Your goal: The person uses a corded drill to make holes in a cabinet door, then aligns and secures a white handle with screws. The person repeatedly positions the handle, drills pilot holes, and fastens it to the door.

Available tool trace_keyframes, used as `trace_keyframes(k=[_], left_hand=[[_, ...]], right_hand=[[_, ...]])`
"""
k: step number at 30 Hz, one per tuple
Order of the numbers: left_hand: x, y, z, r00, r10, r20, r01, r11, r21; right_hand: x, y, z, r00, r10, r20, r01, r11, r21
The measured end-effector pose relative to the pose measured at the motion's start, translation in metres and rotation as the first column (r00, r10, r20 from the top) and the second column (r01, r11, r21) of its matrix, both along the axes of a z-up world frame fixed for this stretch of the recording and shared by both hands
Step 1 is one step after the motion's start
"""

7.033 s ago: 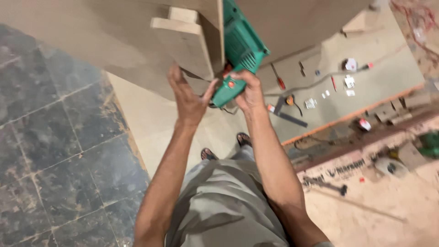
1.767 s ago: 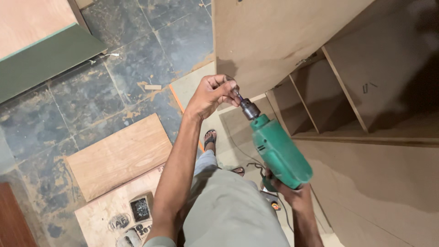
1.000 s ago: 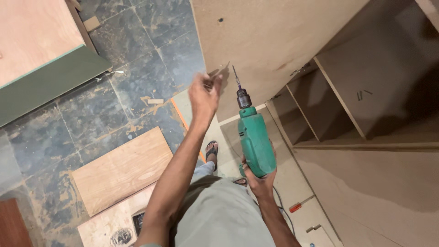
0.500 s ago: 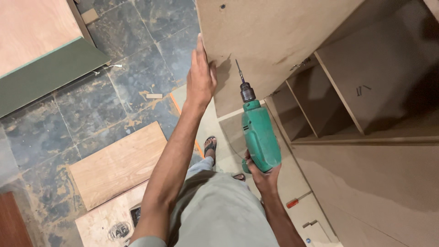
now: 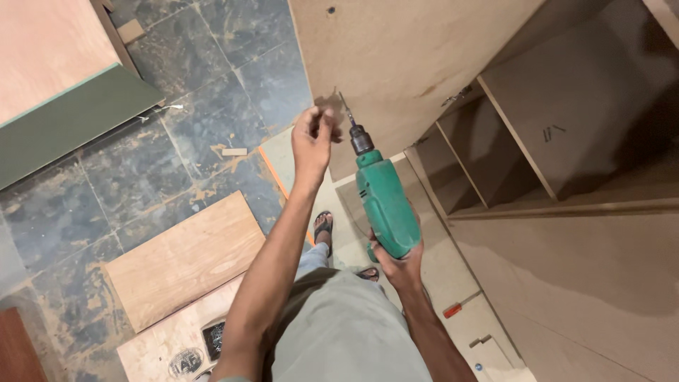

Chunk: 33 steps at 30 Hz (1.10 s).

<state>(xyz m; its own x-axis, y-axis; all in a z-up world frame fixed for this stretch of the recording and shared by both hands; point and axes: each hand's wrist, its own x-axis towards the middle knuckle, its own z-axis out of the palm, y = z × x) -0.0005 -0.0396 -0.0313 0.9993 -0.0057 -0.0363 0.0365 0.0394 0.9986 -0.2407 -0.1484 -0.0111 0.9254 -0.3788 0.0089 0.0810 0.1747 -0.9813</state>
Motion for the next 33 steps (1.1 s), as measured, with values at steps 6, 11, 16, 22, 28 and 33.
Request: trace_keyframes(k=[6, 11, 16, 22, 28, 33], left_hand=[[0.018, -0.005, 0.004, 0.959, -0.273, -0.082, 0.232, 0.915, -0.331], [0.023, -0.002, 0.000, 0.965, -0.257, -0.047, 0.245, 0.953, -0.180], [0.025, -0.006, -0.005, 0.974, -0.228, -0.011, 0.223, 0.962, -0.158], [0.024, -0.008, 0.000, 0.976, -0.216, -0.020, 0.210, 0.963, -0.169], [0.021, -0.007, 0.006, 0.977, -0.214, -0.015, 0.208, 0.960, -0.190], [0.024, -0.007, 0.008, 0.978, -0.207, -0.027, 0.199, 0.963, -0.179]], right_hand=[[0.007, 0.000, -0.004, 1.000, 0.022, -0.005, -0.022, 1.000, 0.004], [0.009, 0.002, -0.005, 1.000, 0.015, -0.015, -0.014, 0.999, 0.045], [0.013, 0.001, -0.007, 1.000, 0.017, 0.001, -0.017, 1.000, -0.016], [0.013, 0.000, -0.006, 1.000, 0.023, 0.014, -0.023, 1.000, -0.006], [0.013, -0.001, -0.004, 1.000, 0.006, -0.006, -0.006, 0.999, -0.041], [0.016, -0.003, -0.007, 1.000, 0.024, -0.009, -0.025, 0.997, -0.068]])
